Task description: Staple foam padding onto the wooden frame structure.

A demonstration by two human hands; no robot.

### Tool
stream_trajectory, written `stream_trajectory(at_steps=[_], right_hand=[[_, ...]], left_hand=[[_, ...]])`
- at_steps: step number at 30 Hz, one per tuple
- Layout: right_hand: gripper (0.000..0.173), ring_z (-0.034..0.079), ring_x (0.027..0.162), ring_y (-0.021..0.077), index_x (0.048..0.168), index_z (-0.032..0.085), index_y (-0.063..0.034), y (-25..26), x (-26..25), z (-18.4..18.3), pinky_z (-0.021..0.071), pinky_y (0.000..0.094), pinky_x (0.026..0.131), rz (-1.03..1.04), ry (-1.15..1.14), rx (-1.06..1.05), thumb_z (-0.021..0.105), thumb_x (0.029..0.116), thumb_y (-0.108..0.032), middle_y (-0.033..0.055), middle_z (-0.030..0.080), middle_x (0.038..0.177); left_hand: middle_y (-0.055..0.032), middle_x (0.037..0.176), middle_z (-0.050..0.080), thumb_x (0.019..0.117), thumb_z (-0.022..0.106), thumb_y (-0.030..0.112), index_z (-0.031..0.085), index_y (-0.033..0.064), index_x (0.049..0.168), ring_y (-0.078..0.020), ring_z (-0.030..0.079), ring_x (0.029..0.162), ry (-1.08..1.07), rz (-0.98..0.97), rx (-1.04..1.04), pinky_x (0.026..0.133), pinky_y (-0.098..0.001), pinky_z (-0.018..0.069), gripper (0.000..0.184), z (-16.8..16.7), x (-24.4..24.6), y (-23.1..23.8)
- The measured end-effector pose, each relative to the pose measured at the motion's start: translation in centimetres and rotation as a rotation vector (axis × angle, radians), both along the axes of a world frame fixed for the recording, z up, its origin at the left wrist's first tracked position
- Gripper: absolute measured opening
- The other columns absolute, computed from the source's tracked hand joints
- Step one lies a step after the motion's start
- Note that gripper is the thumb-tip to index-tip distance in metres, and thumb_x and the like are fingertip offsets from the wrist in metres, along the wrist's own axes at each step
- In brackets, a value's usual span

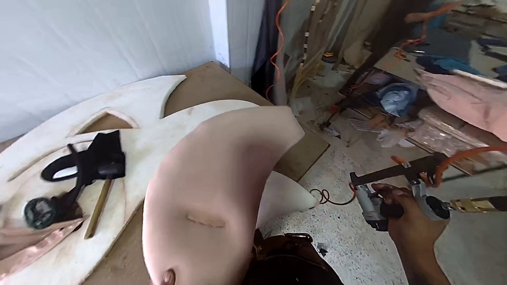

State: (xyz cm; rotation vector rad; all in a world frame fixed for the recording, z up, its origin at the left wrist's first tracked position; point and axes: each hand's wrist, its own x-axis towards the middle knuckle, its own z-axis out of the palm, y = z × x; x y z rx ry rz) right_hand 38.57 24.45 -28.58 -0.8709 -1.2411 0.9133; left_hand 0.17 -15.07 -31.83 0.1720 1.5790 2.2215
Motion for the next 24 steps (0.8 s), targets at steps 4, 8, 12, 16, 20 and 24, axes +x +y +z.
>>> stream_trajectory(at_steps=[4,8,12,16,20,24], right_hand=[[0.008,0.071,0.085,0.0278,0.094,0.062,-0.0063,2.8,-4.2,-1.1,0.0596,0.0480,0.087,0.154,0.052,-0.045,0.060,0.0939,-0.013,0.0093,0.070,0.087],[0.012,0.072,0.090,0.0268,0.097,0.063,-0.0067,4.9,-9.7,-1.1,0.0598,0.0449,0.089,0.346,0.091,-0.077,0.057,0.0960,-0.017,0.0093,0.073,0.092],[0.011,0.071,0.091,0.0254,0.089,0.065,-0.0112,5.3,-15.5,-1.6,0.0586,0.0455,0.091,0.572,0.073,-0.103,0.058,0.0946,-0.018,0.0059,0.072,0.090],[0.019,0.071,0.088,0.0298,0.100,0.065,-0.0040,4.1,-20.4,-2.7,0.0589,0.0494,0.089,0.715,0.096,-0.149,0.067,0.0928,-0.021,0.0125,0.072,0.091],[0.014,0.071,0.089,0.0280,0.091,0.068,-0.0109,2.0,-24.9,-3.4,0.0573,0.0512,0.093,0.868,0.104,-0.220,0.067,0.0923,-0.024,0.0084,0.072,0.088],[0.011,0.072,0.091,0.0292,0.088,0.068,-0.0114,-0.2,-29.9,-4.6,0.0594,0.0493,0.087,1.095,-0.012,-0.213,0.066,0.0928,-0.021,0.0108,0.072,0.091]], left_hand=[[-0.0105,0.091,0.075,0.1071,0.049,0.016,0.063,0.0031,0.118,-0.0194,0.075,0.080,-0.157,0.242,0.052,0.073,-0.0410,0.0654,0.022,-3.6,0.5,2.0],[-0.0172,0.094,0.073,0.1042,0.057,0.018,0.061,-0.0013,0.121,-0.0253,0.075,0.080,-0.202,0.380,0.065,0.071,-0.0449,0.0652,0.026,-6.7,0.3,3.4],[-0.0233,0.100,0.073,0.1065,0.056,0.026,0.062,-0.0040,0.124,-0.0320,0.074,0.086,-0.362,0.317,-0.020,0.076,-0.0508,0.0640,0.035,-10.9,0.0,2.6],[-0.0166,0.093,0.077,0.1006,0.066,0.038,0.072,-0.0005,0.110,-0.0298,0.077,0.081,-0.274,-0.038,-0.565,0.074,-0.0487,0.0669,0.040,-11.7,-0.2,0.6],[-0.0066,0.084,0.076,0.0948,0.056,0.066,0.077,0.0165,0.098,-0.0295,0.074,0.081,-0.026,-0.164,-1.341,0.079,-0.0648,0.0572,0.054,-5.1,-2.4,0.9],[-0.0068,0.114,0.074,0.0883,0.071,0.060,0.073,0.0210,0.119,-0.0340,0.068,0.111,0.326,0.068,-1.276,0.093,-0.0661,0.0528,0.050,-4.7,-7.3,4.2]])
